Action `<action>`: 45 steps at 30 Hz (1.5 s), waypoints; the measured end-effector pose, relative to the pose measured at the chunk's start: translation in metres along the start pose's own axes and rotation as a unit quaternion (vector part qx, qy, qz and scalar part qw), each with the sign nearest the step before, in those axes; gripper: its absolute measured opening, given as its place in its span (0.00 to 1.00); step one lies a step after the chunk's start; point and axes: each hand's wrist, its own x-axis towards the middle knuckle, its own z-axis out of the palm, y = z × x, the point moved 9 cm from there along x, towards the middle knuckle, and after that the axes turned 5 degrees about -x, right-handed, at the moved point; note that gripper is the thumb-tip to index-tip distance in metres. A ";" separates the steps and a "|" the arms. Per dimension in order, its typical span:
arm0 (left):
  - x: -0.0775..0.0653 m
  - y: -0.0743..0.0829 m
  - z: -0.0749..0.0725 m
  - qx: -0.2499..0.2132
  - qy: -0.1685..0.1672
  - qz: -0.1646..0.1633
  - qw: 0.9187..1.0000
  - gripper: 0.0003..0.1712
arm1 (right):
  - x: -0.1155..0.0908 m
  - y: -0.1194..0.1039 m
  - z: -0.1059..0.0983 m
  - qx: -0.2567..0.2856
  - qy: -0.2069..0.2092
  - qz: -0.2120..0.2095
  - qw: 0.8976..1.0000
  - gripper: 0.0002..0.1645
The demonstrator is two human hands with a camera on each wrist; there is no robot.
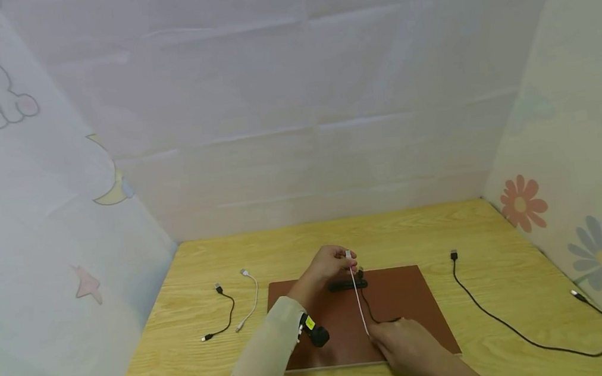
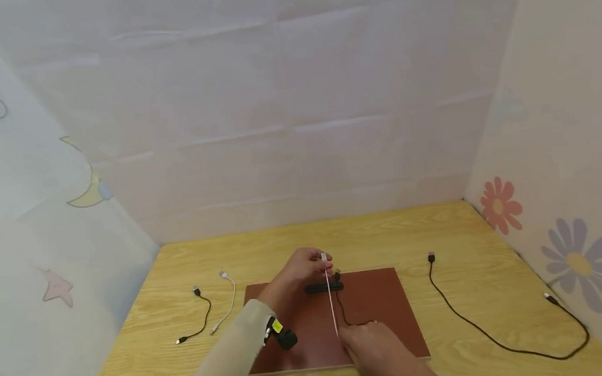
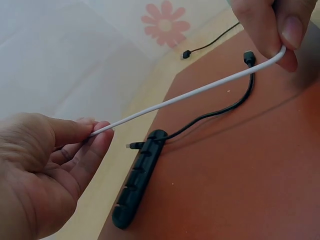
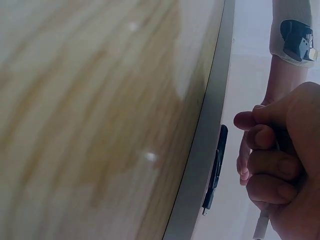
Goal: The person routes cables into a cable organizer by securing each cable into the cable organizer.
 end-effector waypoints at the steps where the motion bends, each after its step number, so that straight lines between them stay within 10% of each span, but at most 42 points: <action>1: 0.000 -0.001 0.000 0.003 0.001 -0.002 1.000 0.13 | 0.000 0.000 0.000 0.001 -0.001 0.001 1.000 0.14; 20: 0.008 -0.014 -0.002 0.134 0.019 0.016 0.991 0.10 | 0.001 0.003 0.006 -0.010 -0.055 0.008 0.998 0.13; 45: 0.008 -0.016 0.003 0.325 0.034 0.078 0.942 0.02 | 0.000 0.006 0.007 -0.016 -0.071 0.006 0.997 0.12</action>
